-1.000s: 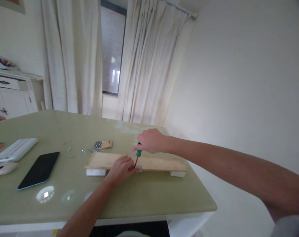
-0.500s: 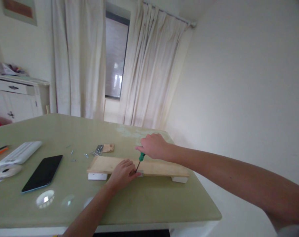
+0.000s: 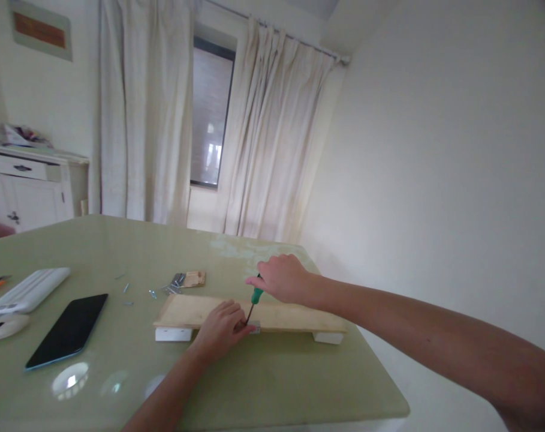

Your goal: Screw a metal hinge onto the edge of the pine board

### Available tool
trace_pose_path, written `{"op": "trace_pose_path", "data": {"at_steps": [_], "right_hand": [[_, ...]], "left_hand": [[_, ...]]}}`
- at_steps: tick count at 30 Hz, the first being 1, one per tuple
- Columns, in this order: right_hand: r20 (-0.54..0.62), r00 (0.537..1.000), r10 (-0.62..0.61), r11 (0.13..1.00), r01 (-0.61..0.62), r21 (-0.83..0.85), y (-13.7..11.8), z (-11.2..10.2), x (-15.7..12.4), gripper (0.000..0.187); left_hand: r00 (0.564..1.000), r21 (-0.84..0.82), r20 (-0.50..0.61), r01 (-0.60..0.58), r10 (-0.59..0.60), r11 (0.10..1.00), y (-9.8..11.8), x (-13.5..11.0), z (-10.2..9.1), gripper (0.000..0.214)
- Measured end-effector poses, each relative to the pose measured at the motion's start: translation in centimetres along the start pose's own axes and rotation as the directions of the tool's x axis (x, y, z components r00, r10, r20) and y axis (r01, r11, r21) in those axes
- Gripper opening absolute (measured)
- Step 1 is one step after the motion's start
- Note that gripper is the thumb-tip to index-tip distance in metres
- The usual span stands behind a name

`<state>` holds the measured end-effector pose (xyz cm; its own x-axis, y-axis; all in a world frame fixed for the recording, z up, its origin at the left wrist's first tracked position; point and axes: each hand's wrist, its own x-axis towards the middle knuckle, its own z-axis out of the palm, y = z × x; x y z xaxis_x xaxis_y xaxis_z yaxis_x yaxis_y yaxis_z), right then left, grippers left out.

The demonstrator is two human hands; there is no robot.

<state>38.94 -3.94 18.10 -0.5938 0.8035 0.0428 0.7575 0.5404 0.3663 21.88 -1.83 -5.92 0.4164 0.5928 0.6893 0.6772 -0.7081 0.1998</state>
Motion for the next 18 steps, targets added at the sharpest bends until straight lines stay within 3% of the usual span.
{"op": "trace_pose_path", "data": {"at_steps": [3,6,8,10,15,18], "right_hand": [[-0.010,1.000,-0.029,0.999,0.030,0.037,0.3,0.2,0.1,0.056],[0.014,0.980,-0.198,0.975,0.196,0.103,0.9,-0.5,-0.5,0.036],[0.029,0.961,-0.277,0.957,0.273,0.094,1.0,-0.9,-1.0,0.034],[0.028,0.969,-0.244,0.969,0.243,0.046,0.7,-1.0,-1.2,0.035],[-0.049,0.999,-0.013,1.000,0.012,-0.026,-0.1,0.5,0.1,0.072],[-0.064,0.993,-0.097,0.993,0.100,0.055,0.6,1.1,0.9,0.060]], "left_hand": [[1.000,0.007,-0.007,0.000,0.000,1.000,0.1,0.1,0.0,0.036],[1.000,0.019,-0.004,-0.008,0.008,1.000,0.1,0.2,-0.1,0.037],[1.000,0.027,-0.001,-0.011,0.011,1.000,0.1,0.2,-0.2,0.037],[1.000,0.030,0.004,-0.009,0.009,1.000,0.1,0.2,-0.2,0.037],[1.000,0.023,0.014,0.001,-0.001,1.000,0.2,0.1,-0.1,0.035],[1.000,0.021,0.026,0.011,-0.012,1.000,0.2,0.1,-0.1,0.034]]}}
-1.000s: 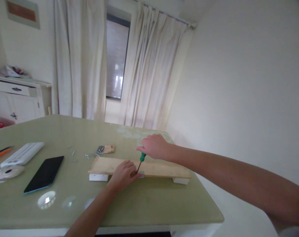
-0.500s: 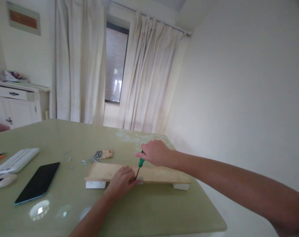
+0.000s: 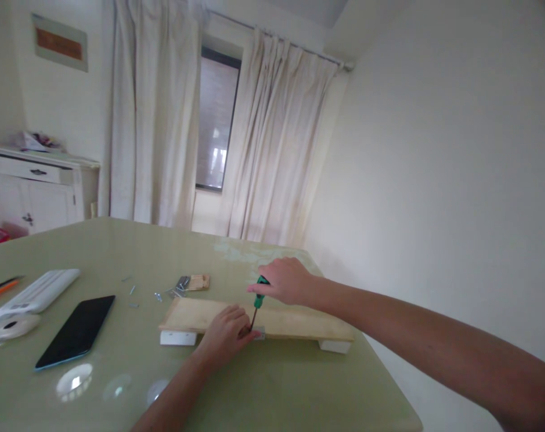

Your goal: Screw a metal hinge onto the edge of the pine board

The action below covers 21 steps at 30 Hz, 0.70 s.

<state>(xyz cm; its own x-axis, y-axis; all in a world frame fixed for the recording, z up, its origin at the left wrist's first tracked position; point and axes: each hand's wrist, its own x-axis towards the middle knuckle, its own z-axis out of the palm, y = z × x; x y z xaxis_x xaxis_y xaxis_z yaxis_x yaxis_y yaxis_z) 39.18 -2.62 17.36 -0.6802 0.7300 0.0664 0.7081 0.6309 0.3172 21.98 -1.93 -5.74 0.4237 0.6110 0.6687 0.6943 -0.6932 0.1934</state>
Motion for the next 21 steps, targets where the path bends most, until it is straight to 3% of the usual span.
{"op": "trace_pose_path", "data": {"at_steps": [3,5,8,12,14,18,21], "right_hand": [[0.031,0.978,-0.206,0.974,0.202,0.108,1.0,-0.2,-0.3,0.040],[0.049,0.960,-0.276,0.957,0.269,0.106,1.1,-0.3,-0.7,0.035],[0.046,0.978,-0.201,0.979,0.202,-0.016,0.6,-0.1,-1.0,0.036],[0.037,0.999,0.024,0.991,-0.018,-0.136,0.5,0.4,-0.5,0.062],[0.064,0.998,-0.009,0.997,0.014,-0.076,1.1,0.0,-0.4,0.058],[0.132,0.958,-0.254,0.966,0.244,0.087,2.1,-1.2,-0.6,0.034],[0.147,0.974,-0.173,0.985,0.174,0.006,1.4,-1.3,-0.7,0.044]], "left_hand": [[1.000,-0.006,0.004,0.014,-0.014,1.000,0.1,0.0,0.0,0.034],[1.000,-0.011,0.003,0.016,-0.016,1.000,0.2,0.0,-0.1,0.034],[1.000,-0.019,0.001,0.015,-0.015,1.000,0.3,0.0,-0.2,0.035],[1.000,-0.013,-0.001,0.009,-0.009,1.000,0.3,0.0,-0.3,0.035],[1.000,-0.007,0.003,0.009,-0.009,1.000,0.3,0.0,-0.3,0.035],[1.000,-0.016,0.017,0.022,-0.022,1.000,0.3,0.0,-0.3,0.034],[1.000,-0.012,0.022,0.013,-0.012,1.000,0.3,0.1,-0.4,0.032]]}}
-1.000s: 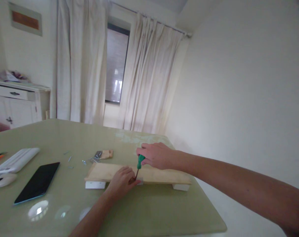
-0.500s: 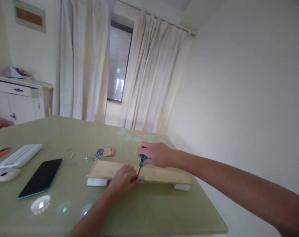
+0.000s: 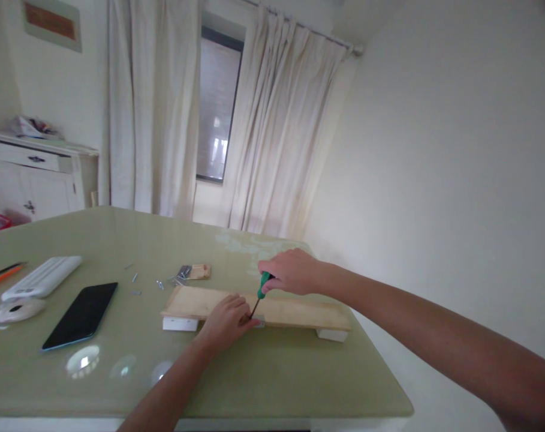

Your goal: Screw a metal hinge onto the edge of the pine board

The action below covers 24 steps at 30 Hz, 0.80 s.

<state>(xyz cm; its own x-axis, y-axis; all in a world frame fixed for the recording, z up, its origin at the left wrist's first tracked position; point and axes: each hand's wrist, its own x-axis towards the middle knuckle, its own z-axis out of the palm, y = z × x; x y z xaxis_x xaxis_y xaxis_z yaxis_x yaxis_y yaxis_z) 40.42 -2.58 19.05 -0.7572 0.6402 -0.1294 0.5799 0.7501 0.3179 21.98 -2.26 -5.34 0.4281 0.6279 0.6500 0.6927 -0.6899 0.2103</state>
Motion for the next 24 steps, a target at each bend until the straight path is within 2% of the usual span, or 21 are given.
{"op": "trace_pose_path", "data": {"at_steps": [3,5,8,10,12,15,17,19,21,24], "right_hand": [[-0.027,0.983,0.181,0.981,-0.182,-0.065,-0.8,0.2,0.6,0.067],[-0.013,0.979,0.204,0.978,-0.204,-0.043,-0.7,0.2,0.8,0.065],[0.043,0.999,0.026,0.999,-0.027,0.044,0.3,-0.1,0.5,0.044],[0.033,0.994,-0.100,0.994,0.099,0.043,0.7,-0.3,0.1,0.036],[-0.003,0.992,-0.124,0.992,0.124,-0.017,0.5,-0.1,-0.1,0.035],[-0.049,0.998,0.047,0.996,-0.050,-0.077,-0.8,0.4,0.4,0.048],[-0.062,0.982,0.181,0.979,-0.185,-0.083,-1.4,0.7,1.0,0.058],[-0.049,0.973,0.225,0.970,-0.228,-0.080,-1.4,0.6,1.4,0.060],[-0.003,0.987,0.161,0.986,-0.161,-0.039,-0.8,0.1,1.3,0.054],[0.040,0.999,-0.026,0.999,0.025,0.030,0.1,-0.8,0.6,0.039]], "left_hand": [[1.000,0.009,-0.006,-0.010,0.010,1.000,0.0,0.0,-0.1,0.033],[1.000,0.004,-0.015,-0.007,0.007,1.000,0.0,0.0,-0.1,0.033],[1.000,0.000,-0.018,-0.001,0.001,1.000,0.0,-0.1,-0.1,0.033],[1.000,-0.005,-0.017,-0.005,0.005,1.000,-0.1,-0.1,-0.1,0.033],[1.000,-0.018,-0.018,-0.014,0.013,1.000,-0.1,-0.1,-0.1,0.033],[0.999,-0.040,-0.035,-0.022,0.021,0.999,-0.2,-0.1,0.0,0.033],[0.999,-0.044,-0.046,-0.026,0.024,0.999,-0.2,-0.1,0.0,0.034],[0.999,-0.032,-0.044,-0.026,0.024,0.999,-0.2,-0.1,0.0,0.034],[0.999,-0.018,-0.033,-0.022,0.021,1.000,-0.3,-0.1,0.1,0.033],[1.000,-0.019,-0.025,-0.016,0.016,1.000,-0.2,-0.2,0.1,0.033]]}}
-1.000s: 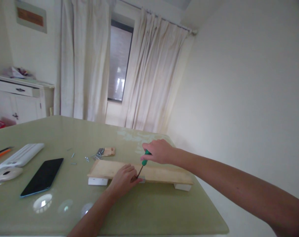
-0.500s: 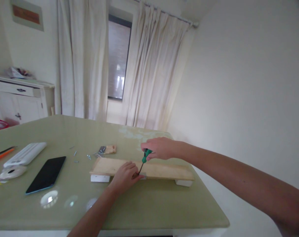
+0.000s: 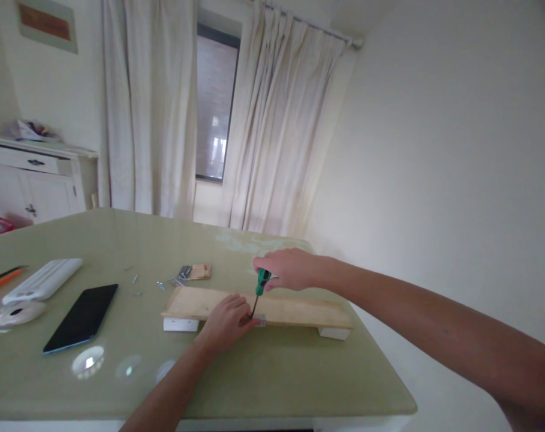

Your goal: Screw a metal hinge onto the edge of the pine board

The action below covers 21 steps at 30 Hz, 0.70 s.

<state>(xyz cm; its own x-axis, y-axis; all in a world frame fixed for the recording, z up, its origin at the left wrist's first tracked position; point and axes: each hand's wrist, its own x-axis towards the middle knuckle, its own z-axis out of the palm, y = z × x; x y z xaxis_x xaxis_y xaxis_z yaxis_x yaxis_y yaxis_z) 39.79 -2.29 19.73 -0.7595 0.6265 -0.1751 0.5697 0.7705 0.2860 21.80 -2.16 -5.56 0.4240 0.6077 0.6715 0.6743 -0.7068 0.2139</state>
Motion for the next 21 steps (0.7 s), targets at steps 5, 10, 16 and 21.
{"op": "trace_pose_path", "data": {"at_steps": [5,10,16,21], "right_hand": [[-0.023,0.994,0.108,0.988,-0.110,-0.105,-0.7,-0.1,-0.2,0.054],[-0.029,0.976,0.216,0.971,-0.218,-0.097,-1.2,0.1,0.6,0.076],[-0.023,0.999,-0.048,0.999,0.048,0.009,0.2,-0.8,-0.1,0.037],[-0.033,0.999,-0.021,0.998,0.019,-0.053,-0.7,-0.1,0.3,0.041]], "left_hand": [[1.000,-0.020,-0.013,-0.002,0.002,1.000,0.1,0.1,-0.1,0.033],[1.000,-0.002,0.003,-0.008,0.008,1.000,0.2,0.2,-0.4,0.034],[1.000,0.016,0.004,-0.010,0.010,1.000,0.1,0.0,-0.1,0.033],[1.000,0.020,0.005,-0.010,0.010,1.000,0.0,0.0,0.0,0.033]]}}
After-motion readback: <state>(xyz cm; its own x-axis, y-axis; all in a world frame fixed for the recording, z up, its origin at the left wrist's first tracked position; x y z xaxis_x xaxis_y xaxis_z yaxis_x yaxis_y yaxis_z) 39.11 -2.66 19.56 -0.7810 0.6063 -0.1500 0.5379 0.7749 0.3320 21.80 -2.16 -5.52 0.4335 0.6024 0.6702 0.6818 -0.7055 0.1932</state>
